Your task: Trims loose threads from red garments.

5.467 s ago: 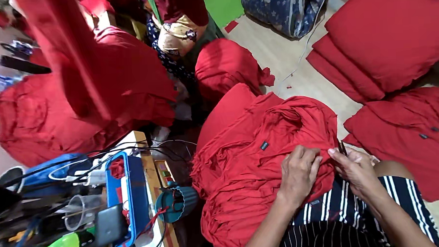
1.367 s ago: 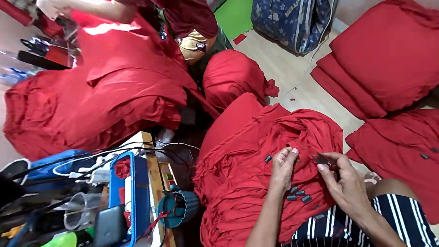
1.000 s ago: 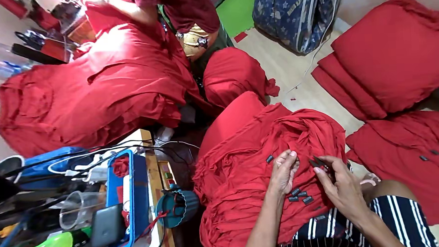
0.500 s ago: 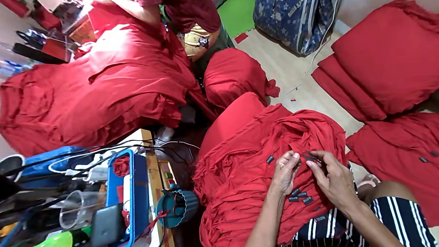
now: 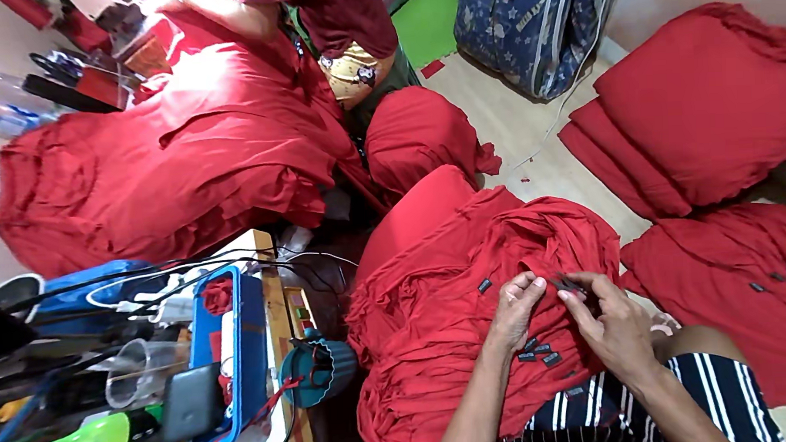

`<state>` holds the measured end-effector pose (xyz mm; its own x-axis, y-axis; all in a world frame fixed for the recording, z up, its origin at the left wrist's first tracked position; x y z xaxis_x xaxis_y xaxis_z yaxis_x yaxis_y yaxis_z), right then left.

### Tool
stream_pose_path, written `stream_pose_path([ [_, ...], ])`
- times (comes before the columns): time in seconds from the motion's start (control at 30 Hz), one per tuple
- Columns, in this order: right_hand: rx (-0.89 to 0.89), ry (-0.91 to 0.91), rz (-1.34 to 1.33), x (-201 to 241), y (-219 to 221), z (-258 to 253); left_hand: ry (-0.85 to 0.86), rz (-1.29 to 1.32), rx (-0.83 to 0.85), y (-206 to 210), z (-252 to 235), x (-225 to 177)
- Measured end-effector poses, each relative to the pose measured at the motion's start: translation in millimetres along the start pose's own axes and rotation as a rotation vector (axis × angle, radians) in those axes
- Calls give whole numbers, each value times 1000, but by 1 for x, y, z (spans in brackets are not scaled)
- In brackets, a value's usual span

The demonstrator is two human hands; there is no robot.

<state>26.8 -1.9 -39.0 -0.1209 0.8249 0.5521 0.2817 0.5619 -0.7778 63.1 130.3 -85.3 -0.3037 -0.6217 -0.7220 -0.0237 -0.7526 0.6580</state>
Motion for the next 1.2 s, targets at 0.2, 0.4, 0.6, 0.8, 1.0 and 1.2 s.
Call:
stream_pose_path([
  [0.2, 7, -26, 29, 2, 5, -5, 26, -68, 22, 0, 0, 1],
  [0.4, -42, 49, -26, -10, -6, -7, 86, -109, 7, -1, -1, 1],
  [0.6, -93, 203, -197, -20, -23, -21, 173, -259, 36, 3, 2, 0],
  [0.8, 65, 240, -342, -3, -9, -34, 178, -229, 52, 5, 3, -1],
  [1.0, 185, 201, -224, 0, 13, -39, 180, -213, 50, 5, 3, 1],
  [1.2, 171, 339, -380, -22, 19, -30, 175, -253, 38, 6, 4, 0],
])
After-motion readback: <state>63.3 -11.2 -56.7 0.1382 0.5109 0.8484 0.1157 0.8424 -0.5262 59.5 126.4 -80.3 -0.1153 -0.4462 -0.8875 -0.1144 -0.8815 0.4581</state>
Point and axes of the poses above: each hand's wrist, its own z-axis away from the middle knuckle, its own y-axis out of the palm, x = y × z, the point moved 5 cm from there along -z, towards the middle knuckle, and after that the axes turned 13 degrees about z, right-handed, at the moved point
